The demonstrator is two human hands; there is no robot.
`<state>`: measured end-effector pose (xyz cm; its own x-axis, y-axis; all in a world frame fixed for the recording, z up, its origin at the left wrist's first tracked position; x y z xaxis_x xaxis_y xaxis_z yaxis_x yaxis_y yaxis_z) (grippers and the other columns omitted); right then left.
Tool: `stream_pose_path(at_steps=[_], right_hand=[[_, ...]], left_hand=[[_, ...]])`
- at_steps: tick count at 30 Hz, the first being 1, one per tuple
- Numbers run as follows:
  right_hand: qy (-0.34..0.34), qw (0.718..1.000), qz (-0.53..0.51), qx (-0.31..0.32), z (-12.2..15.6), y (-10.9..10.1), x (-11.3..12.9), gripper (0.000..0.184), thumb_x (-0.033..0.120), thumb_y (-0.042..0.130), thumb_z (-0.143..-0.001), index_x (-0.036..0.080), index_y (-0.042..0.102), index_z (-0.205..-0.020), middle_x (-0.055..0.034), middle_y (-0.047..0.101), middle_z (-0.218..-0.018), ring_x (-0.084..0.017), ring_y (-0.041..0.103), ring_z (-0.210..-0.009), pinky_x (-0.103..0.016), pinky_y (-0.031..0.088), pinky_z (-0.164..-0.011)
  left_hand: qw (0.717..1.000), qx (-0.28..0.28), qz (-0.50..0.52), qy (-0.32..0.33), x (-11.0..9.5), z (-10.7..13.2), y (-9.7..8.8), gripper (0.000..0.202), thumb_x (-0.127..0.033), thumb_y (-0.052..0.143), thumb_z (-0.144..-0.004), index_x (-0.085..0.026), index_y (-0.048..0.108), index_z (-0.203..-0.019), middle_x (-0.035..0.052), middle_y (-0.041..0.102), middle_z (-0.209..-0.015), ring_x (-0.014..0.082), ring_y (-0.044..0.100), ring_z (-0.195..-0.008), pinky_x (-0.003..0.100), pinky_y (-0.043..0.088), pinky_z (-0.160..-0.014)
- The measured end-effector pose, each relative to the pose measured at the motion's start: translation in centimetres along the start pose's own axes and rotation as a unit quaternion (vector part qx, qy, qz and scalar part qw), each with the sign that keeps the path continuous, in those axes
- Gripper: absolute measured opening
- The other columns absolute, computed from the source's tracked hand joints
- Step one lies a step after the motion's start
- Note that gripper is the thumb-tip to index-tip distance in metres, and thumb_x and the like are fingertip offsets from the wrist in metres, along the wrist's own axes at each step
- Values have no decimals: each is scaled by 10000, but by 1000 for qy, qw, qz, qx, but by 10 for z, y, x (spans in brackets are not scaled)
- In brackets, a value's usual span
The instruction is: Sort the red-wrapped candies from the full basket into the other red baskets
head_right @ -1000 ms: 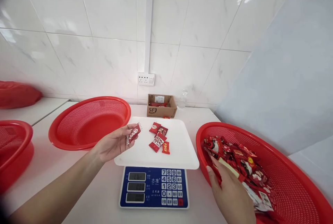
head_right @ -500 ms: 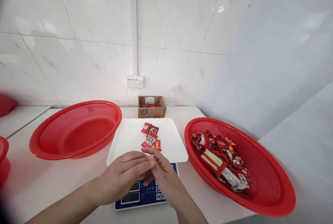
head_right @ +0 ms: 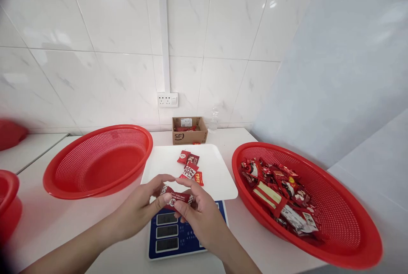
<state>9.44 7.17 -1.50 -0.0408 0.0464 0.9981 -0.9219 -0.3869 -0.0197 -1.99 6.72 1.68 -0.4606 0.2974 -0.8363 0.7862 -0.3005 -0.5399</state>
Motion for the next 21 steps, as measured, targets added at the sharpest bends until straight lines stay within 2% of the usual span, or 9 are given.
stream_pose_path(at_steps=[1,3,5,8,11,13,15,18,21], right_hand=[[-1,1000,10,2,-1,2,0,483,437,581,-797,247,469,-1226,6,585,-820,-136,582,-687,-286,474,-628],[-5,1000,27,13,-3,6,0,470,421,568,-811,252,459,-1236,8,591,-821,-138,588,-704,-291,482,-645],[-17,998,49,22,-6,7,1,462,421,545,-825,242,457,-1241,0,607,-821,-148,596,-723,-305,491,-664],[-52,989,140,-10,-13,-6,4,412,413,494,-852,223,495,-1218,-41,643,-913,-182,606,-841,-348,490,-756],[-84,949,289,-97,-22,-34,12,390,399,434,-875,233,512,-1220,-76,622,-1118,-225,561,-1022,-407,454,-866],[-97,907,384,-140,-28,-49,18,388,370,408,-883,226,516,-1226,-86,589,-1199,-245,516,-1107,-427,425,-914],[-98,870,459,-155,-37,-56,22,379,323,396,-885,207,525,-1222,-92,572,-1233,-252,476,-1161,-416,407,-936],[-78,832,531,-137,-52,-57,22,390,290,391,-888,191,507,-1246,-94,574,-1232,-256,468,-1158,-386,411,-910],[-61,816,565,-109,-65,-51,16,399,295,415,-878,176,507,-1247,-106,605,-1176,-276,490,-1111,-387,412,-872]], left_hand=[[998,20,58,-31,4,-1,3,340,-451,365,-906,-229,476,-1139,32,636,-848,157,590,-763,307,499,-692],[989,41,132,-59,8,-3,6,288,-445,384,-898,-218,511,-1023,-9,600,-728,120,544,-638,257,470,-615],[990,10,125,-61,12,-3,-4,257,-434,418,-881,-212,529,-948,-16,584,-709,113,525,-616,243,451,-594],[992,-104,8,-67,20,1,-44,260,-443,438,-858,-219,543,-939,-2,612,-745,141,559,-652,247,441,-586],[957,-214,-160,-109,31,9,-100,283,-469,408,-863,-242,544,-964,8,657,-822,176,596,-696,252,425,-571],[920,-237,-268,-161,42,12,-130,329,-486,359,-874,-250,541,-1013,18,668,-820,203,607,-677,257,398,-519],[888,-226,-343,-205,54,12,-147,406,-493,310,-881,-231,518,-1112,46,669,-786,231,609,-635,268,372,-472],[873,-181,-391,-229,66,5,-144,534,-503,297,-876,-174,401,-1283,48,635,-649,241,588,-537,277,352,-428],[901,-126,-387,-149,56,-12,-107,511,-485,292,-892,-184,393,-1293,69,659,-774,236,622,-647,291,420,-495]])
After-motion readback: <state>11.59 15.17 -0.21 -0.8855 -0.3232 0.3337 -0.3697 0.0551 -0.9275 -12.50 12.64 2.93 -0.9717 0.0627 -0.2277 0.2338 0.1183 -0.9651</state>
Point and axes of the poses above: each hand's wrist, its own z-axis away from the middle knuckle, its own y-axis out of the palm, x = y × z, the point moved 8 cm from there along -z, towards the middle knuckle
